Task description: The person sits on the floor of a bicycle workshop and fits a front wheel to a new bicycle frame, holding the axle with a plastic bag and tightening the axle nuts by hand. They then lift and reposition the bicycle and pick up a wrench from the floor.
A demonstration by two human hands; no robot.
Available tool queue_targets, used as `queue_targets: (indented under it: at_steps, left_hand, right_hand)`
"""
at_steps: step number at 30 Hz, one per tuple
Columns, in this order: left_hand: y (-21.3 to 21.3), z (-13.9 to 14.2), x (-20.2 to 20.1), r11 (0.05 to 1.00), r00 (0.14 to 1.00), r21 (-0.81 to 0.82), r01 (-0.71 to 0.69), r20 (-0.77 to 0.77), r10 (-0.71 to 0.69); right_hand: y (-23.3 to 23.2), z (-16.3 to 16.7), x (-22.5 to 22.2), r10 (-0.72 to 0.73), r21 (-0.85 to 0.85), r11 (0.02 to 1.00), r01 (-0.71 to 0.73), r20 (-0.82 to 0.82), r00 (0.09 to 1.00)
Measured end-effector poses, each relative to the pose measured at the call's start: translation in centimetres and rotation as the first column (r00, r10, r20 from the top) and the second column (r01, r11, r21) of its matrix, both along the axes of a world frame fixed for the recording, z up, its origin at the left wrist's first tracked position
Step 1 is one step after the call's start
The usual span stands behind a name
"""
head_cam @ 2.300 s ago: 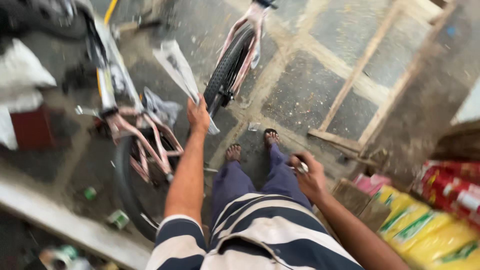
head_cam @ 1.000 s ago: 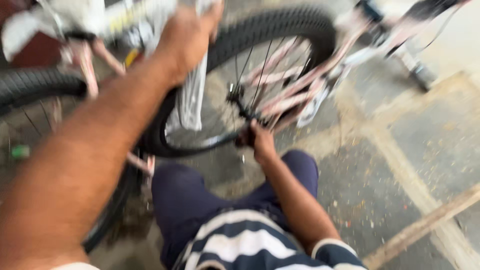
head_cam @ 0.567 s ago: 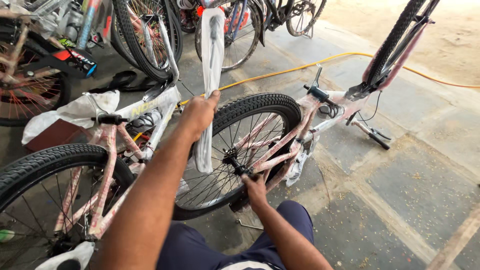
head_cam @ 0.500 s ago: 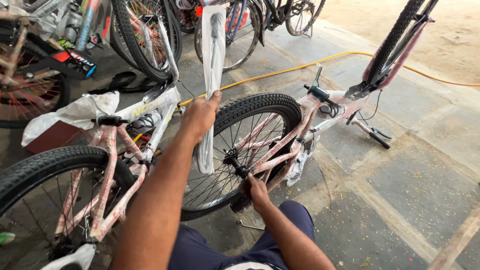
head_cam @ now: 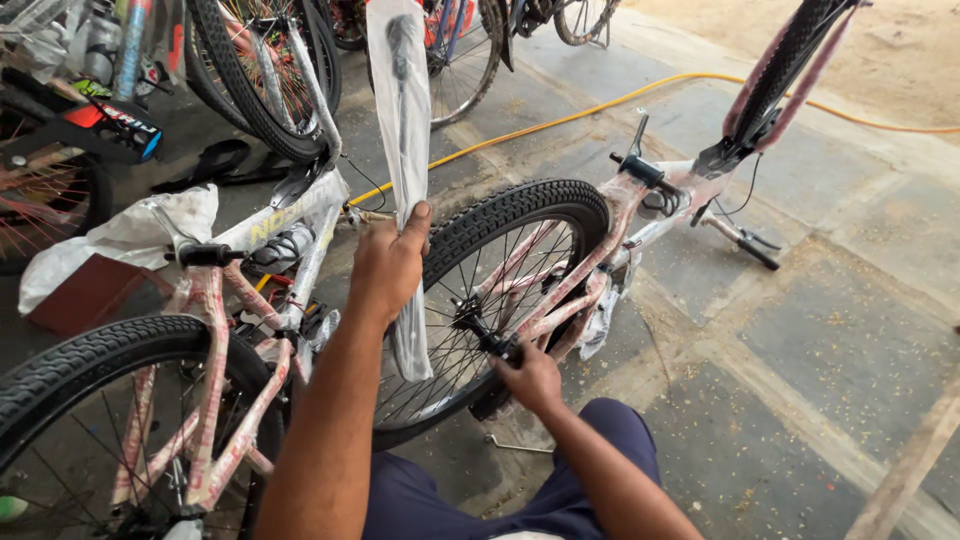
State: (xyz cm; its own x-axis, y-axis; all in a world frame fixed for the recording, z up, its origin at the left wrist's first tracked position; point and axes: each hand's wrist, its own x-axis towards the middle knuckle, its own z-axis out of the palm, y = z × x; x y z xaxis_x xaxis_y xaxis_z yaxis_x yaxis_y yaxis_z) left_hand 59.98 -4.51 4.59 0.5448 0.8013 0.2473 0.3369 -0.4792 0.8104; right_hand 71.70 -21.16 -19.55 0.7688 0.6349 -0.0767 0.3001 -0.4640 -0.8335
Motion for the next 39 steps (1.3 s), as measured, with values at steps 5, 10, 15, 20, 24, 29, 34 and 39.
queue_targets:
  at_steps: [5,10,15,20,24,29,34,39]
  left_hand:
    - [-0.3,0.2,-0.6,0.998,1.000,-0.055,0.015,-0.008,-0.016]
    - [-0.5,0.1,-1.0,1.000,1.000,-0.017,0.026,0.014,-0.026]
    - [0.3,-1.1,-1.1,0.999,1.000,0.051,-0.005,-0.003,0.005]
    - [0.4,-2.8,-1.4,0.985,0.996,0.170,0.041,0.069,-0.053]
    - [0.1,-2.8,-1.9,0.987,0.987,0.106,0.119,0.096,-0.129]
    - [-0.4,-2.2,-2.2,0.977,0.955,0.138,0.163,0.228,-0.191]
    - [-0.5,-2.9,-2.5,0.945,0.933,0.275,0.179,0.258,-0.251]
    - [0.1,-4.0,-2.1,0.980,0.966,0.113,0.164,0.185,-0.183]
  right_hand:
    - [0.0,-0.9,0.3,0.167,0.280,0.958,0.060,-0.715,0.679]
    - [0.2,-1.1,0.1,0.007,0.032,0.999,-0.009,0.055,0.998]
    - [0.6,-2.3,1.3,0.150,0.207,0.977,-0.044,-0.534,0.832]
    - [0.0,-5.1,0.5,0.118,-0.056,0.992,-0.109,0.665,0.737]
    - [-0.1,-5.2,-0.2,-0.091,0.111,0.991,0.075,0.154,0.984]
    - [-0.4,-5.7,0.0,0.006,0.132,0.987,0.092,-0.598,0.801]
    - [-1.3,-9.4,0.1,-0.008,0.117,0.993,0.008,-0.001,1.000]
    - [-2.0,-11.4,1.1,0.031,0.144,0.989,-0.030,-0.008,0.999]
